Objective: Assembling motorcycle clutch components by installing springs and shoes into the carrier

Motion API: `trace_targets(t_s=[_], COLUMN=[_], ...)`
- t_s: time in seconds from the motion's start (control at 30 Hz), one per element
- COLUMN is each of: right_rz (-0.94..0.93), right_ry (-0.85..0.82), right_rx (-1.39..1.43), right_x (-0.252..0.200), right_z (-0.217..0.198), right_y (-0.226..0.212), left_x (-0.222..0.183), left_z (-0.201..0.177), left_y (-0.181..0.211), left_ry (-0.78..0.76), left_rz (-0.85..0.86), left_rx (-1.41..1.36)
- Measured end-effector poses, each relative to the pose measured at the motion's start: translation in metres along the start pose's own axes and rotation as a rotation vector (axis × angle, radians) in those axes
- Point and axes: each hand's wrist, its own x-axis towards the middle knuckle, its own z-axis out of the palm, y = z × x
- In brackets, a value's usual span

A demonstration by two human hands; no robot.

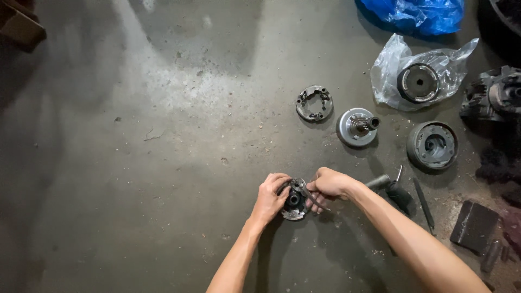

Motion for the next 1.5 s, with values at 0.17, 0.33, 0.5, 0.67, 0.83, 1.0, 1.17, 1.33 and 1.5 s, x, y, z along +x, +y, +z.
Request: trace_targets(t_s=[0.17,0.33,0.5,0.67,0.83,1.0,1.17,1.33,1.5], right_rz=[0.020,0.026,0.024,0.019,0.022,-0.016,-0.014,-0.452,-0.396], right_ry=[0.028,0.089,0.110,0.115,0.139,0.155,0.167,0.579,0.537], right_rx=[-0.021,-0.127,-0.162,-0.201,-0.290,-0.386,-0.332,-0.328,-0.579], right_x=[0.007,0.004,0.000,0.011,0.014,0.013,0.001,-0.022,-0.002], right_z=[0.001,0.006,0.010,0.007,0.004,0.010,0.009,0.028,0.043], right_y=[0.007,0.004,-0.002,0.001,0.000,0.004,0.004,0.010,0.025], left_x=[-0.003,-0.002,-0.002,-0.003,-0.002,-0.002,-0.002,0.000,-0.003], left_z=[0.004,0.004,0.004,0.006,0.005,0.001,0.005,0.003,0.012], left_y=[-0.006,-0.008,-0.009,-0.014,-0.014,-0.004,-0.006,0.003,-0.011], left_ry=[0.020,0.008,-0.004,-0.005,-0.020,-0.037,-0.028,0.006,0.028], left_rz=[0.008,-0.005,-0.002,-0.017,-0.014,-0.005,-0.039,-0.116,-0.233], left_rx=[0.005,0.008,0.023,0.021,0.039,0.064,0.069,0.061,0.028])
